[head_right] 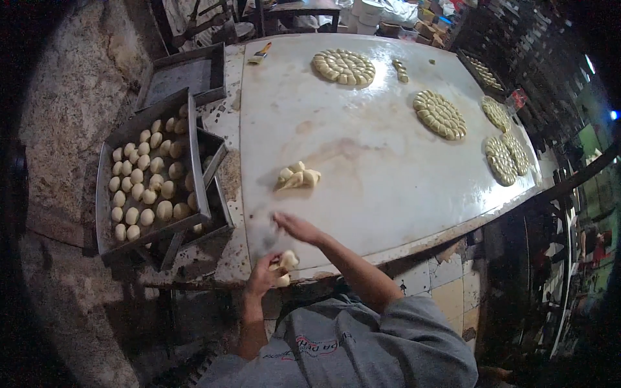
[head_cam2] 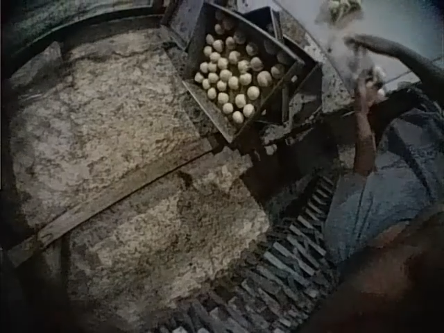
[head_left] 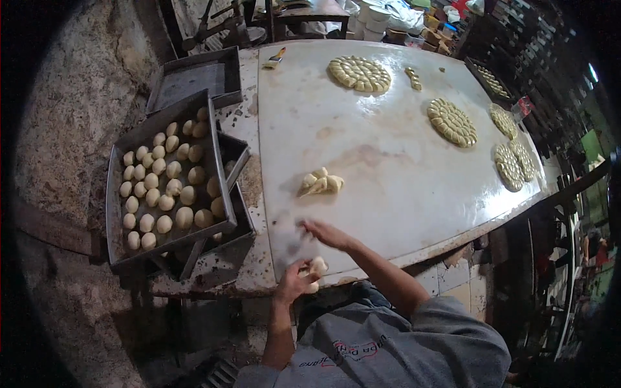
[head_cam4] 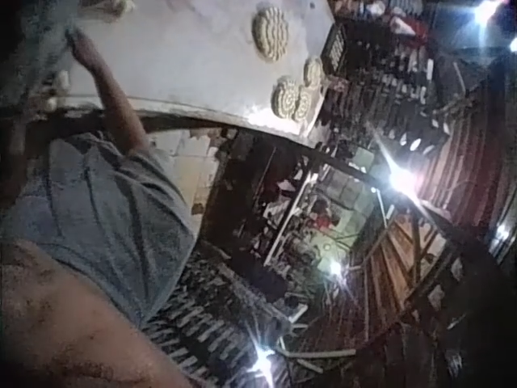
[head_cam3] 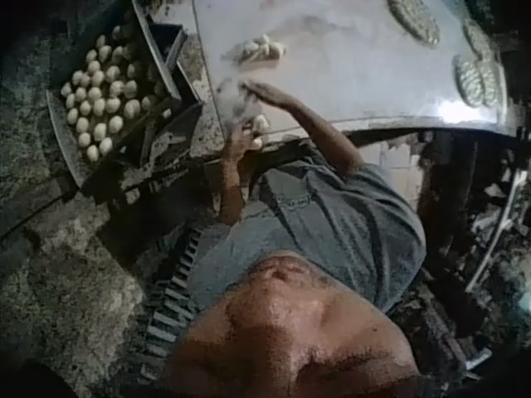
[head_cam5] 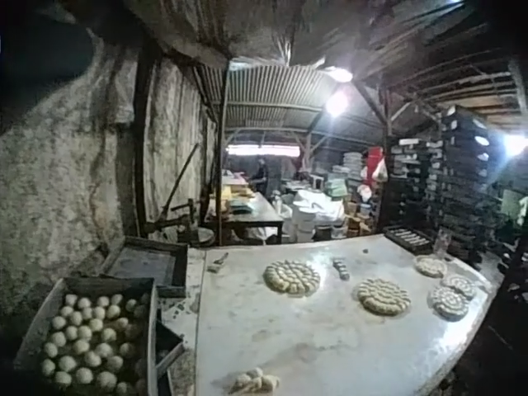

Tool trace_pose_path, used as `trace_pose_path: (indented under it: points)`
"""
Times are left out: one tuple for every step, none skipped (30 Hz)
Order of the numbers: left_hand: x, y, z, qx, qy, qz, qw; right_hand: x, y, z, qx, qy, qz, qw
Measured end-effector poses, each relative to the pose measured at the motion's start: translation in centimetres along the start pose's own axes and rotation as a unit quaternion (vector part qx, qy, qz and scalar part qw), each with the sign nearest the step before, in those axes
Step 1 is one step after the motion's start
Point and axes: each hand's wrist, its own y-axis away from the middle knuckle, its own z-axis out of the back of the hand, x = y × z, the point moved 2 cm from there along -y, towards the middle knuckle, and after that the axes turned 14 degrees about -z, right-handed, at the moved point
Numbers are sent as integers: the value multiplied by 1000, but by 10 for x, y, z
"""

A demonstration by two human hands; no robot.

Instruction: Shaping portions of bread dough into decorative circular patterns and organizing them on baking trays.

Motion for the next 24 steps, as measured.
trace_pose_path:
  points:
    - [-14, -19, -13, 27, -31, -43, 998, -22, 21, 7, 56, 7, 79, 995]
    - [-27, -35, -22, 42, -63, -85, 993, -12, 54, 17, 52, 49, 51, 996]
    - [-40, -50, -28, 89, -206, -82, 971, -11, 80, 37, -32, 117, 28, 992]
    - [-45, -62, -40, 94, -207, -84, 970, -19, 99, 69, -107, 201, 48, 973]
    - [-43, -74, -54, 96, -187, -11, 977, -37, 117, 100, -197, 145, 35, 969]
    - [-41, -83, -70, 98, -168, 59, 979, -61, 133, 138, -282, 63, 6, 957]
    - [-35, -91, -84, 123, -142, 51, 981, -73, 152, 171, -350, -76, 73, 931]
    - [-12, -91, -94, 116, -147, 49, 981, -66, 172, 193, -426, -91, 77, 897]
    - [16, -91, -105, 48, -199, -33, 978, -80, 188, 219, -468, -29, 45, 882]
    - [33, -91, -118, -14, -247, -111, 963, -109, 202, 238, -471, -30, 47, 881]
    - [22, -89, -136, 51, -430, -213, 876, -146, 218, 254, -494, 163, 50, 853]
    - [22, -97, -138, 50, -432, -215, 875, -163, 224, 272, -494, 351, 56, 793]
    - [20, -108, -130, 67, -527, -224, 817, -166, 225, 293, -494, 349, 61, 794]
    - [14, -111, -132, 85, -616, -224, 750, -168, 228, 305, -524, 399, 35, 752]
    - [12, -131, -134, 25, -628, -210, 749, -171, 229, 315, -549, 447, 10, 706]
    - [9, -156, -142, -38, -636, -192, 747, -161, 216, 335, -572, 419, -31, 705]
    - [25, -177, -146, -128, -591, -183, 775, -141, 200, 346, -601, 374, 35, 705]
    - [43, -199, -150, -218, -542, -176, 793, -122, 177, 352, -615, 339, 46, 711]
    - [49, -219, -167, -215, -563, -180, 777, -113, 157, 355, -615, 305, 44, 725]
    - [54, -226, -190, -209, -585, -181, 763, -107, 139, 349, -616, 282, 35, 735]
    - [56, -222, -217, -198, -586, -192, 762, -110, 127, 334, -598, 286, 33, 748]
    - [52, -216, -238, -191, -587, -206, 760, -112, 119, 323, -581, 289, 36, 760]
    - [47, -200, -248, -156, -601, -198, 759, -118, 125, 309, -567, 301, 84, 762]
    - [46, -178, -255, -123, -614, -190, 756, -125, 137, 291, -550, 312, 135, 762]
